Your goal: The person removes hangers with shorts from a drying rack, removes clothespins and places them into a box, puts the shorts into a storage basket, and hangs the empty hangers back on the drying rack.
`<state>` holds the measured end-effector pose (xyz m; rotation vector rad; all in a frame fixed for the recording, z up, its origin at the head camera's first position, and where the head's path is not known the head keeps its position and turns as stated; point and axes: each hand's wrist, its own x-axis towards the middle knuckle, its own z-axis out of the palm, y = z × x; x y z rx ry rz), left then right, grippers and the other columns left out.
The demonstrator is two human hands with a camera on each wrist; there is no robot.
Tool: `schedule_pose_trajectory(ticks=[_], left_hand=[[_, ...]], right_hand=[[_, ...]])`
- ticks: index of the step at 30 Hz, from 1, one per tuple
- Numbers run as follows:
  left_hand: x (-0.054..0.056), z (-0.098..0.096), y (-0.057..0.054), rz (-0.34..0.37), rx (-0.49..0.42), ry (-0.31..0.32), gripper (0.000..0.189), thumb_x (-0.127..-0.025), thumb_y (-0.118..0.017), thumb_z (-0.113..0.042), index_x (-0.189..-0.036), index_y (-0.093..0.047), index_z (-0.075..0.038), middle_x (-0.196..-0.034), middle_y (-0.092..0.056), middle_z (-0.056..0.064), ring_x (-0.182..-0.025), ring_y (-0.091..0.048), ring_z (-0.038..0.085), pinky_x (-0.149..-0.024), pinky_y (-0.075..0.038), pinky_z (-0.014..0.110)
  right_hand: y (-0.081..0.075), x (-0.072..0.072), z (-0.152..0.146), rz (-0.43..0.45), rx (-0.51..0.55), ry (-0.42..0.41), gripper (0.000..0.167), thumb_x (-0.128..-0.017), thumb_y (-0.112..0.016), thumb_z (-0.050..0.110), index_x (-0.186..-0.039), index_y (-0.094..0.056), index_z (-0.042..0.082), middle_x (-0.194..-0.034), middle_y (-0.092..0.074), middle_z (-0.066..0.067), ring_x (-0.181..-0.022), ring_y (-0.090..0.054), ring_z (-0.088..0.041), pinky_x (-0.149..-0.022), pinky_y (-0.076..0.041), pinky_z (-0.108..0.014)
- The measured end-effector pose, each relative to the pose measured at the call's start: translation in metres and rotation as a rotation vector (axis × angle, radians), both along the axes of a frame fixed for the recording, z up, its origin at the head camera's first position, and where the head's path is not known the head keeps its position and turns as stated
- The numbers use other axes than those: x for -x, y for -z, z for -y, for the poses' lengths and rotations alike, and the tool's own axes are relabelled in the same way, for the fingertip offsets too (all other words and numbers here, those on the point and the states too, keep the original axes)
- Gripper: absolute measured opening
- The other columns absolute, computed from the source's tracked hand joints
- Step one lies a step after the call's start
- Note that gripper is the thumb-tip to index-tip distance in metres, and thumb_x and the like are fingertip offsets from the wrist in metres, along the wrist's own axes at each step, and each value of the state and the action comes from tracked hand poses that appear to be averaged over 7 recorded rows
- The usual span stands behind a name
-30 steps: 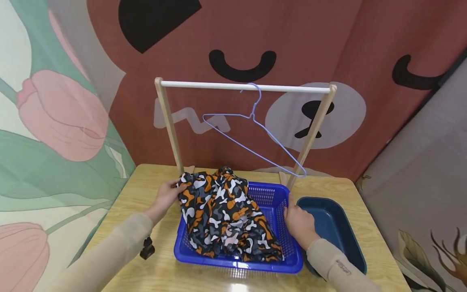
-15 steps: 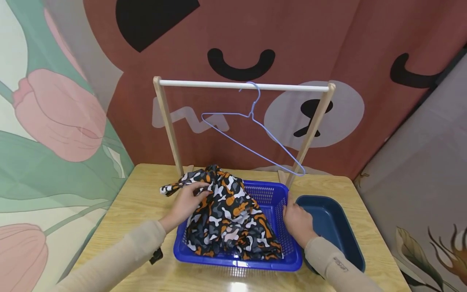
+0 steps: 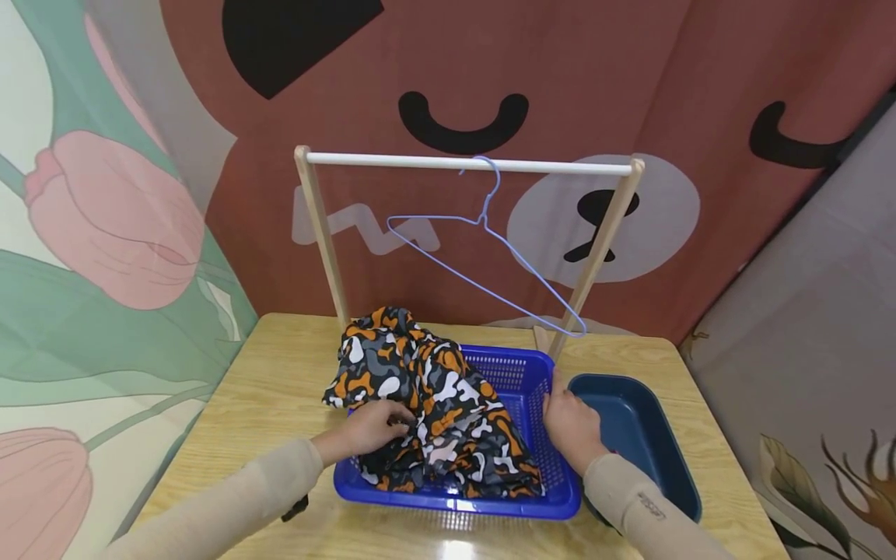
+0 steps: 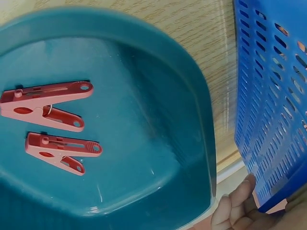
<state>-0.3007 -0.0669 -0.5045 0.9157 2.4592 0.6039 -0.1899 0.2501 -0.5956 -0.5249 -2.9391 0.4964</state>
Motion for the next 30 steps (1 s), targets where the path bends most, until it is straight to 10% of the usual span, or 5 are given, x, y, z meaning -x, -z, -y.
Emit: schedule_pose_trajectory(ticks=[9,16,20,25,30], left_hand=[[0.035,0.001,-0.03,-0.326,-0.125,-0.025,0.016,-0.097,-0.064,-0.013,-0.11,-0.074,-0.012,-0.108,-0.07,0.003,-0.088,-0.064,0.017,-0.07,-0.052,0.034],[0.07,0.022,-0.026,0.131,-0.175,-0.357,0.066,-0.099,-0.061,-0.027,-0.148,-0.032,0.007,-0.145,-0.042,0.028,-0.131,-0.044,0.041,-0.105,-0.039,0.051],[0.076,0.031,-0.01,0.289,-0.216,-0.435,0.046,-0.097,-0.064,-0.024,-0.127,-0.053,0.01,-0.114,-0.062,0.021,-0.097,-0.062,0.028,-0.083,-0.051,0.037],[0.083,0.029,-0.001,-0.002,-0.173,-0.478,0.027,-0.094,-0.068,-0.018,-0.074,-0.063,-0.001,-0.064,-0.052,0.001,-0.055,-0.046,0.014,-0.052,-0.037,0.026],[0.087,0.021,-0.011,-0.256,-0.191,-0.505,0.02,-0.097,-0.061,-0.014,-0.101,-0.07,0.003,-0.08,-0.065,0.011,-0.066,-0.058,0.024,-0.057,-0.044,0.034]], right_hand=[[-0.004,-0.006,-0.004,0.041,0.005,0.003,0.057,-0.103,-0.044,0.018,-0.148,-0.024,-0.012,-0.076,-0.062,-0.019,-0.061,-0.062,-0.033,-0.048,-0.049,-0.05],[-0.002,-0.005,-0.001,0.016,-0.005,-0.004,0.056,-0.103,-0.046,0.017,-0.148,-0.026,-0.01,-0.077,-0.063,-0.019,-0.06,-0.062,-0.034,-0.048,-0.048,-0.05],[0.001,-0.004,0.001,-0.012,-0.016,-0.012,0.056,-0.102,-0.045,0.017,-0.147,-0.026,-0.01,-0.074,-0.062,-0.019,-0.058,-0.061,-0.034,-0.046,-0.047,-0.05],[0.001,-0.005,0.002,-0.053,-0.036,-0.018,0.055,-0.102,-0.047,0.017,-0.146,-0.027,-0.01,-0.07,-0.06,-0.017,-0.055,-0.059,-0.032,-0.043,-0.045,-0.048],[-0.002,-0.004,0.004,-0.038,-0.034,-0.012,0.055,-0.103,-0.046,0.017,-0.146,-0.026,-0.011,-0.07,-0.059,-0.017,-0.055,-0.059,-0.032,-0.043,-0.046,-0.048]])
